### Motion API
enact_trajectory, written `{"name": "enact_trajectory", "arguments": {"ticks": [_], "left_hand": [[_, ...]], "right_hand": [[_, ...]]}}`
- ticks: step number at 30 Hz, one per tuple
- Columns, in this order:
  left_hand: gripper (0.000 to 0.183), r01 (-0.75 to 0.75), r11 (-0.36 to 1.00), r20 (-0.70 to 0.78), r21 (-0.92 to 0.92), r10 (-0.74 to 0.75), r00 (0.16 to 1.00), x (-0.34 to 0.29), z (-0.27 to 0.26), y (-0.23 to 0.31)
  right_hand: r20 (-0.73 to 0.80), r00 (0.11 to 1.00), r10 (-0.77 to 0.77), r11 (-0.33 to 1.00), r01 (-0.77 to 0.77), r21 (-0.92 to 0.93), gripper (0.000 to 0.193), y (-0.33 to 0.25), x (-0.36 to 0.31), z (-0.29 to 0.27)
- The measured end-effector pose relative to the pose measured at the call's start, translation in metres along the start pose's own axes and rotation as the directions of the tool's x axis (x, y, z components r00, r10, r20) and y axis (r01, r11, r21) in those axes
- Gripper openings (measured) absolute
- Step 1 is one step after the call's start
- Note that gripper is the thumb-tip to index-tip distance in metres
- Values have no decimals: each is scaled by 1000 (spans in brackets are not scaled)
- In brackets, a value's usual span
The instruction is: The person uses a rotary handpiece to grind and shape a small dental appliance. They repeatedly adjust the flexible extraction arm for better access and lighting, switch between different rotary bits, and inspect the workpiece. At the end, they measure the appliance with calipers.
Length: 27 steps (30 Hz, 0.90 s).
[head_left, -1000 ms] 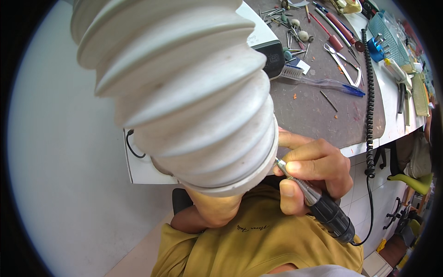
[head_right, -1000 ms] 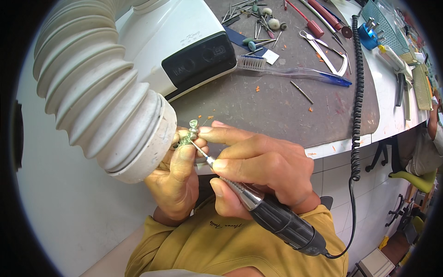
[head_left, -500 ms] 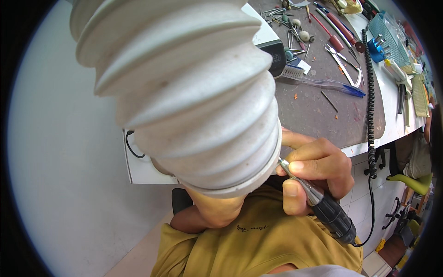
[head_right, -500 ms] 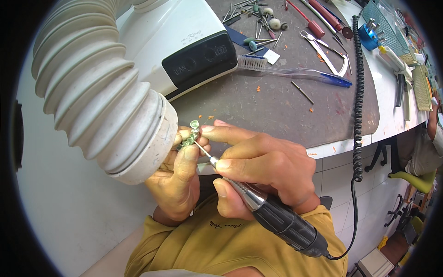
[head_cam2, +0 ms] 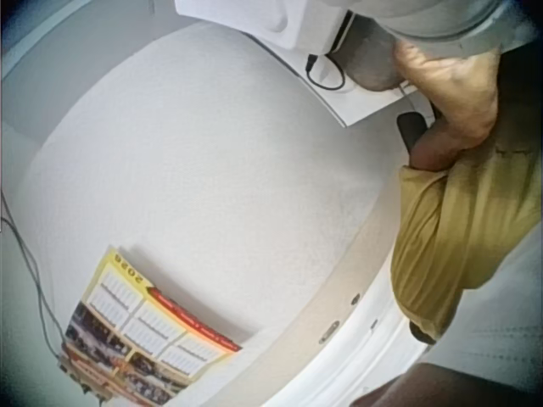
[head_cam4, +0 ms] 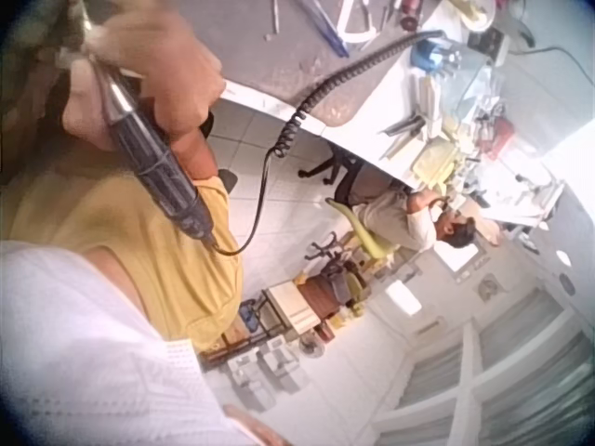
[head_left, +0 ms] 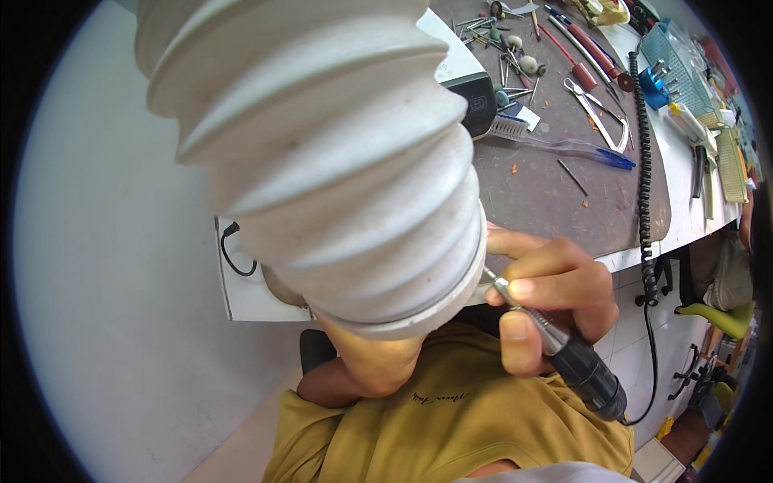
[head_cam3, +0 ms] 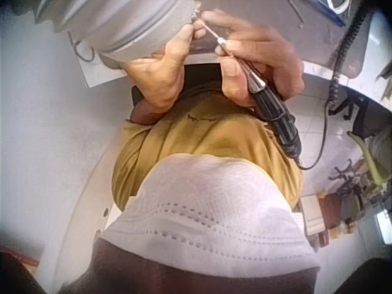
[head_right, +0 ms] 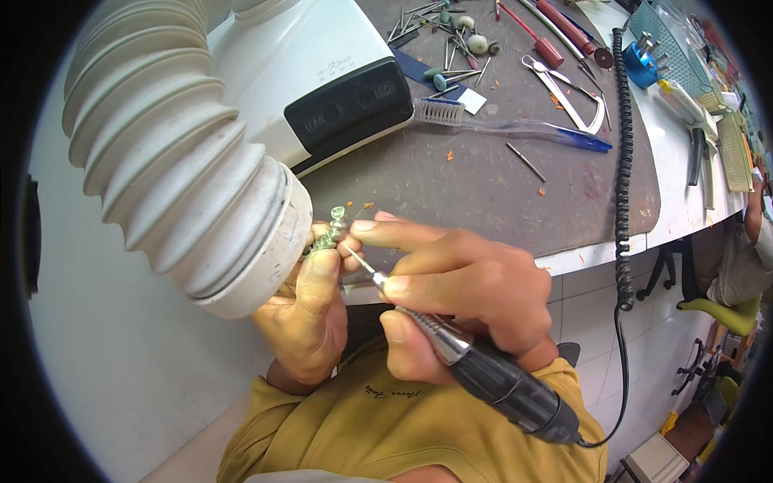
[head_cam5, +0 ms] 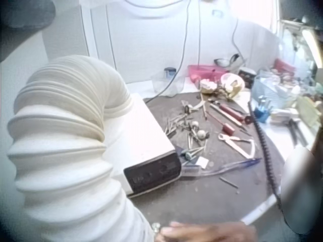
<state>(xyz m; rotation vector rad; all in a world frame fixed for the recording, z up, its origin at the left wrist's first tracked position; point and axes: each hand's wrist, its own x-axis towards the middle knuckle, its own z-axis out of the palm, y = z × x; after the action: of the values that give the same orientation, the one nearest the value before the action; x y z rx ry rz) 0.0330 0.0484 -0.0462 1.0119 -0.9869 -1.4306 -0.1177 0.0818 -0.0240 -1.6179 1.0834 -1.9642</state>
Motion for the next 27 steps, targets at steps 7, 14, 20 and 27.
{"name": "enact_trajectory", "arguments": {"ticks": [7, 14, 20, 27], "left_hand": [[22, -146, 989, 209, 15, 139, 968, 12, 3, 9], [25, -184, 982, 352, -40, 186, 917, 15, 15, 20], [28, -330, 939, 377, 92, 274, 885, 18, 12, 15], [32, -181, 976, 188, -118, 201, 961, 10, 4, 10]], "right_hand": [[-169, 981, 100, 995, -102, -6, 20, 4, 8, 5], [-114, 977, 183, 983, -181, 23, 19, 5, 8, 5], [-97, 979, 182, 983, -183, -7, 21, 4, 8, 4], [97, 993, -73, 940, 101, -327, 22, -3, 12, -5]]}}
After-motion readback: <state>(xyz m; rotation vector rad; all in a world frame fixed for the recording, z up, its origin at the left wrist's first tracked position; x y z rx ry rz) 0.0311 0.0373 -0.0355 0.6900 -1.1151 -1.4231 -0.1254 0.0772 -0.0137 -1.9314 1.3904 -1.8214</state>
